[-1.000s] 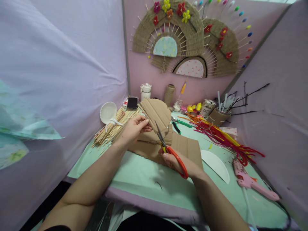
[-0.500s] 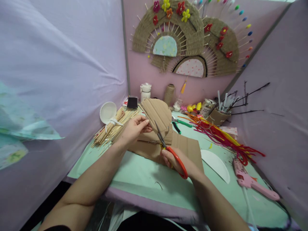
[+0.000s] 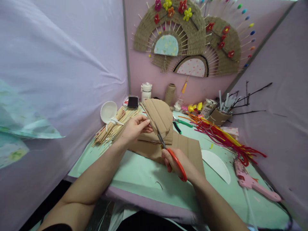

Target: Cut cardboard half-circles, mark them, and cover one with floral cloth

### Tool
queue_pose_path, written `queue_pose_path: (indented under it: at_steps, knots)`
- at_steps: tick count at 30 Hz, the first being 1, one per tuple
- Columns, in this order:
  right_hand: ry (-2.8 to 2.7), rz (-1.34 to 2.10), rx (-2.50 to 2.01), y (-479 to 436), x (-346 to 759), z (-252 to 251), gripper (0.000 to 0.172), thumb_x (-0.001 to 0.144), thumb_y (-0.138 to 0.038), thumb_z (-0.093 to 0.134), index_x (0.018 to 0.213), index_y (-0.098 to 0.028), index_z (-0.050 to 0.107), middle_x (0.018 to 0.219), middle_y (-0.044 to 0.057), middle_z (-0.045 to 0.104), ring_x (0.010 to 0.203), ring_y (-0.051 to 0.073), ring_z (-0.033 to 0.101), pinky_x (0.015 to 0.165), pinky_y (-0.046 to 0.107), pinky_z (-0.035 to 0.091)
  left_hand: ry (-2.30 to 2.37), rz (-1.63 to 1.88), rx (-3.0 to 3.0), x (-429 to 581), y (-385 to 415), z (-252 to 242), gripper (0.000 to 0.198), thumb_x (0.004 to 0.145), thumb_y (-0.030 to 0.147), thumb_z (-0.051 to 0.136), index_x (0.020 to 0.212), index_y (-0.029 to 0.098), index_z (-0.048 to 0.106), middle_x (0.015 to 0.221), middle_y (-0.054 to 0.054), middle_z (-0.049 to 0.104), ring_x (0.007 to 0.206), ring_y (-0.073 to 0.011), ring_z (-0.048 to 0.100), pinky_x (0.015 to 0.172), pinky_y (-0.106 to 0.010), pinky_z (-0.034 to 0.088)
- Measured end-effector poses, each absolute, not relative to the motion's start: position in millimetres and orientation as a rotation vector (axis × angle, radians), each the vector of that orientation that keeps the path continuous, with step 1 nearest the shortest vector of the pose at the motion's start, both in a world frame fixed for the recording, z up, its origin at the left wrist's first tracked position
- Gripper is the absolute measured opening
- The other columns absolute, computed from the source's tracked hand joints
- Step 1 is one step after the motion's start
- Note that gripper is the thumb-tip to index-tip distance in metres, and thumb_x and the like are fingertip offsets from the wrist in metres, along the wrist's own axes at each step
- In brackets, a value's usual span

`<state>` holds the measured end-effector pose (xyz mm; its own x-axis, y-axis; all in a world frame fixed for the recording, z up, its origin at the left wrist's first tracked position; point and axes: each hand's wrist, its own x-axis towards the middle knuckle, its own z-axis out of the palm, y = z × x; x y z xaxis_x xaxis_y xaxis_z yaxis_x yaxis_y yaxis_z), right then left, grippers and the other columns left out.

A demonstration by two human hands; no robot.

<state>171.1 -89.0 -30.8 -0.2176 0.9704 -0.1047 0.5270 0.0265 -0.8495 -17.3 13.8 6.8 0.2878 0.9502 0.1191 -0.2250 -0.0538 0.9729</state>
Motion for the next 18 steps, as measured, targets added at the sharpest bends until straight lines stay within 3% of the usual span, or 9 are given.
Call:
queue_pose_path:
  at_steps: [12, 18]
  knots:
    - [-1.686, 1.170, -1.546, -90.9, 164.3, -30.2, 0.044, 0.089, -0.058, 0.043, 0.064, -0.021, 0.044, 0.040, -0.004, 0.049, 0.037, 0.011, 0.046, 0.042, 0.021, 0.035, 0.791, 1.139, 1.261, -19.6, 13.0, 7.8, 0.030, 0.072, 0.040, 0.075, 0.077, 0.015, 0.058, 0.066, 0.000, 0.067, 0.059, -0.0111, 0.065, 0.061, -0.023, 0.054]
    - [-1.623, 1.126, -1.582, -87.8, 162.0, -36.1, 0.043, 0.086, -0.057, 0.050, 0.063, -0.022, 0.041, 0.046, -0.006, 0.042, 0.035, 0.009, 0.041, 0.037, 0.021, 0.029, 0.791, 1.156, 1.242, -19.4, 12.7, 9.5, 0.029, 0.072, 0.039, 0.075, 0.076, 0.016, 0.058, 0.064, 0.000, 0.067, 0.059, -0.0111, 0.065, 0.060, -0.023, 0.054]
